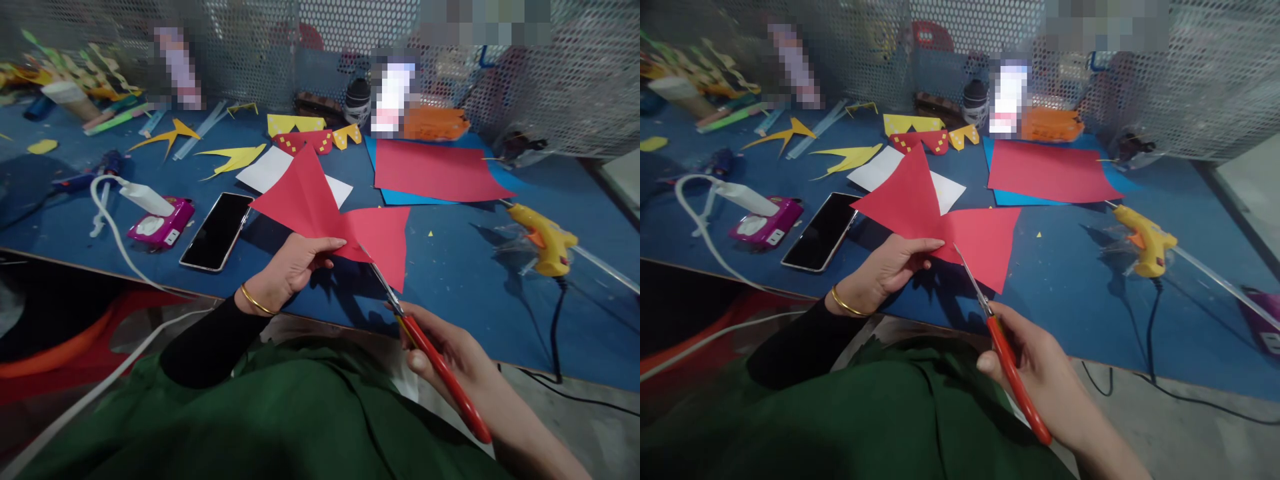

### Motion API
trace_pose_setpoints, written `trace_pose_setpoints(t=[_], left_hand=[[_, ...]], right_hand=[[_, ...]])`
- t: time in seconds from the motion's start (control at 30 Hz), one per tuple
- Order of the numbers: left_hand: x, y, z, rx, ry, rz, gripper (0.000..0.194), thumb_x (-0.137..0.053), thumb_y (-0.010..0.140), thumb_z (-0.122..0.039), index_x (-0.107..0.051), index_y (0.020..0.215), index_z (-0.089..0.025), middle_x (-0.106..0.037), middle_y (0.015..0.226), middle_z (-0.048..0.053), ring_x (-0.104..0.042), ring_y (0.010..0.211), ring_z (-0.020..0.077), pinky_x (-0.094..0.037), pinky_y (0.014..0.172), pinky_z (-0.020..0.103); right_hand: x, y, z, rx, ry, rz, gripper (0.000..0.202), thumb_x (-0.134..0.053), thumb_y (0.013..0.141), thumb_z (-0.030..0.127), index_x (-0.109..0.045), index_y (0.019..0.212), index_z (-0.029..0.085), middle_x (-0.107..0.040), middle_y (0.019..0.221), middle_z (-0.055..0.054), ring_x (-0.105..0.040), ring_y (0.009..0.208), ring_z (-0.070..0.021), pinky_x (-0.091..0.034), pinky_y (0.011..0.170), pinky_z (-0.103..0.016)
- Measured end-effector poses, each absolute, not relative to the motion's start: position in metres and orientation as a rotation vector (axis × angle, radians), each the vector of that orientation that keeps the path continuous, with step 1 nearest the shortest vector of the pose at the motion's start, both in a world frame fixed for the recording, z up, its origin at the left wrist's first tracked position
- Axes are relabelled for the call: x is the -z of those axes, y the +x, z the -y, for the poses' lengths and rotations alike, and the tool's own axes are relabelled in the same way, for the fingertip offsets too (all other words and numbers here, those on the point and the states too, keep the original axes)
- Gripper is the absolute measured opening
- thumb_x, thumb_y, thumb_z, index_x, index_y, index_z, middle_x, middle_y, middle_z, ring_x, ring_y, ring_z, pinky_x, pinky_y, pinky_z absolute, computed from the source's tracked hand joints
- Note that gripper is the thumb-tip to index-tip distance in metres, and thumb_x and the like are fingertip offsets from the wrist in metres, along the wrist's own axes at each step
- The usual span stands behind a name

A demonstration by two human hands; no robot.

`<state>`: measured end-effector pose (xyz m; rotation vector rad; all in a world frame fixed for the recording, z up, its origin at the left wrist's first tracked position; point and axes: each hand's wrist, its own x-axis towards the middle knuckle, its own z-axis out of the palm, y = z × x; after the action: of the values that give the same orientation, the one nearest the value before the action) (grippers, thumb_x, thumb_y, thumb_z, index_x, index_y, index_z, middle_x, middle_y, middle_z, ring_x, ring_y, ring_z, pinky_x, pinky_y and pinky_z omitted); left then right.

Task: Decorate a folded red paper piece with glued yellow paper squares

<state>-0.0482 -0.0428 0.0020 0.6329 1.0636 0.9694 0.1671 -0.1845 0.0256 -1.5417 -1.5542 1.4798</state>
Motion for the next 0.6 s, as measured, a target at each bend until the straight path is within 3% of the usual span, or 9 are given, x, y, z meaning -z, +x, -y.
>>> trace_pose_setpoints(t=[0.4,0.6], left_hand=[[-0.004,-0.049,0.043,-0.956,0.58,-1.027,0.024,-0.087,0.055,-0.009,-0.075,0.074,-0.014,-0.075,0.077,0.003,-0.068,0.065,0.0147,-0.052,0.055,0.025],[-0.001,-0.051,0.043,-0.91,0.564,-1.053,0.014,-0.084,0.06,-0.009,-0.075,0.07,-0.013,-0.075,0.074,0.003,-0.065,0.064,0.0128,-0.047,0.05,0.022]], right_hand=[[-0.034,0.16,0.182,-1.495,-1.518,1.504,0.057,-0.064,0.083,0.069,-0.063,0.113,0.021,-0.054,0.076,0.001,-0.044,0.062,-0.0133,-0.041,0.055,-0.025],[-0.03,0.158,0.182,-1.473,-1.442,1.546,0.045,-0.057,0.089,0.066,-0.058,0.099,0.023,-0.05,0.073,0.002,-0.041,0.061,-0.0117,-0.037,0.053,-0.023]])
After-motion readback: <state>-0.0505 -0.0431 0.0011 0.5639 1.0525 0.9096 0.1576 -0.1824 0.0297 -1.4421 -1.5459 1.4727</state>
